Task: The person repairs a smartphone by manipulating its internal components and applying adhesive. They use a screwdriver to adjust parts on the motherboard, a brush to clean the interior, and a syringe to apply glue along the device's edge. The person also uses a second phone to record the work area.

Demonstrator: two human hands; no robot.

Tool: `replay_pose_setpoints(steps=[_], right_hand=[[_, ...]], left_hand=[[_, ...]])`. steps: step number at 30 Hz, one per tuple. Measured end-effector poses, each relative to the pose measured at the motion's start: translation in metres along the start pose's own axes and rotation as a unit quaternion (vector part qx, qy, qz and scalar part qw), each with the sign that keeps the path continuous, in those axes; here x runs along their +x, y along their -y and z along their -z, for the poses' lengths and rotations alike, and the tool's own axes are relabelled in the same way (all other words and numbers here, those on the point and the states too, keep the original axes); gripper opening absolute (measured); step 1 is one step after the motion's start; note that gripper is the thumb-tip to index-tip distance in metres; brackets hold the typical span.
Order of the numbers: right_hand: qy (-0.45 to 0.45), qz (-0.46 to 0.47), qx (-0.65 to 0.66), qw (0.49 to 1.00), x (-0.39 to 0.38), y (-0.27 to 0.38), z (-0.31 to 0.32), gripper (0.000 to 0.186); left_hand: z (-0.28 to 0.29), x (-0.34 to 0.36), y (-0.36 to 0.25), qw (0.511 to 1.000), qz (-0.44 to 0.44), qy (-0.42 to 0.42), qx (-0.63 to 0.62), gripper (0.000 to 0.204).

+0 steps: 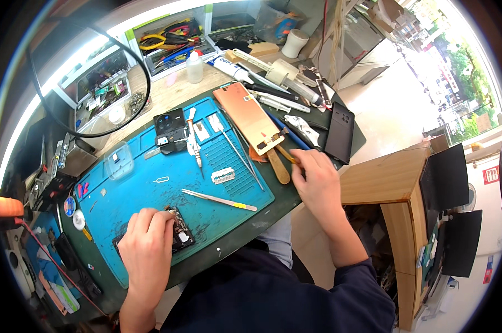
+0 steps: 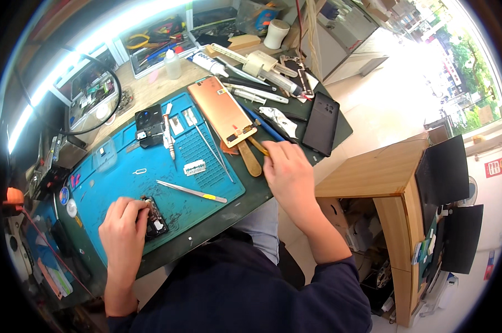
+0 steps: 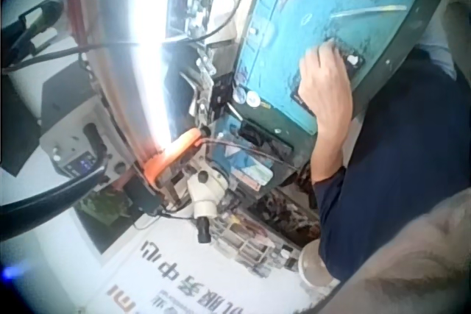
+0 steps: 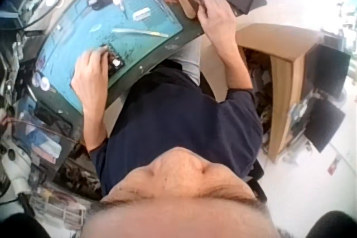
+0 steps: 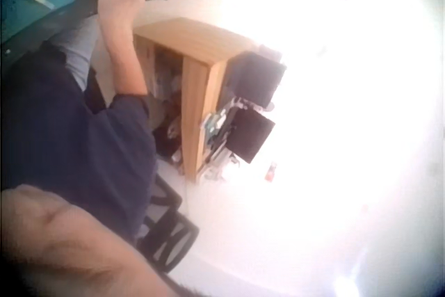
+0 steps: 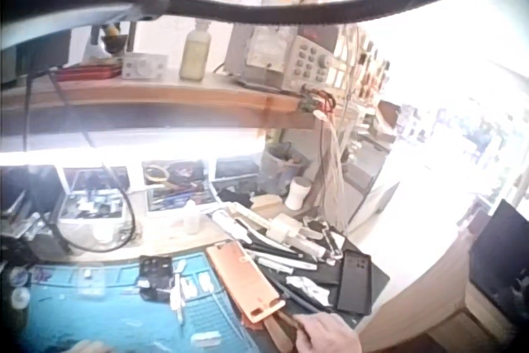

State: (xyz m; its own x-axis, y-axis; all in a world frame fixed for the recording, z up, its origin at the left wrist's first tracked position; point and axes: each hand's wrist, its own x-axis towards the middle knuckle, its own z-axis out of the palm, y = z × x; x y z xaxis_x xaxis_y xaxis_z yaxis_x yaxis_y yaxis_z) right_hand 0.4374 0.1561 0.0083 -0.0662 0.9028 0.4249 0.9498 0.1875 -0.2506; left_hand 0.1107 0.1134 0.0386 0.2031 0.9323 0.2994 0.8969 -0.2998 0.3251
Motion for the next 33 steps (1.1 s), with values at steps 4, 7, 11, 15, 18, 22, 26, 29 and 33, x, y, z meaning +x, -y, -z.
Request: replay_pose_setpoints(steps=[4,7,11,15,18,22,26,29,33], right_hand=[[-0.039,-0.012,0.015,0.999,-0.016,-0.004,0.019,0.023],[-0.162,-0.033,0.114,0.980,-0.030,0.006,0.035,0.021],[-0.188,0.042,0.223,0.956,-0.030,0.027,0.036,0.020],[-0.086,0.128,0.278,0.948,-0.010,0.062,0.039,0.021],[-0.006,0.158,0.331,0.930,0.002,0.078,0.025,0.019],[0.153,0.160,0.313,0.924,0.014,0.091,0.021,0.017],[0.204,0.163,0.378,0.888,0.018,0.099,0.018,0.022],[0.307,0.113,0.506,0.798,0.016,0.093,0.004,0.042],[0.442,-0.110,0.669,0.587,0.017,0.093,0.005,0.069]], left_hand=[[0.002,-0.005,0.004,1.000,0.019,-0.008,-0.008,0.014],[-0.003,-0.007,0.009,0.998,0.024,-0.020,-0.062,0.015],[-0.009,-0.018,0.022,0.995,-0.007,-0.049,-0.085,0.018],[-0.011,-0.021,0.028,0.993,-0.033,-0.054,-0.095,0.021],[-0.011,-0.021,0.027,0.994,-0.041,-0.053,-0.091,0.023],[-0.014,-0.023,0.030,0.993,-0.044,-0.059,-0.094,0.023],[-0.015,-0.023,0.034,0.992,-0.049,-0.063,-0.093,0.025],[-0.014,-0.024,0.030,0.993,-0.025,-0.055,-0.104,0.022],[-0.015,-0.025,0.032,0.992,-0.023,-0.058,-0.110,0.024]])
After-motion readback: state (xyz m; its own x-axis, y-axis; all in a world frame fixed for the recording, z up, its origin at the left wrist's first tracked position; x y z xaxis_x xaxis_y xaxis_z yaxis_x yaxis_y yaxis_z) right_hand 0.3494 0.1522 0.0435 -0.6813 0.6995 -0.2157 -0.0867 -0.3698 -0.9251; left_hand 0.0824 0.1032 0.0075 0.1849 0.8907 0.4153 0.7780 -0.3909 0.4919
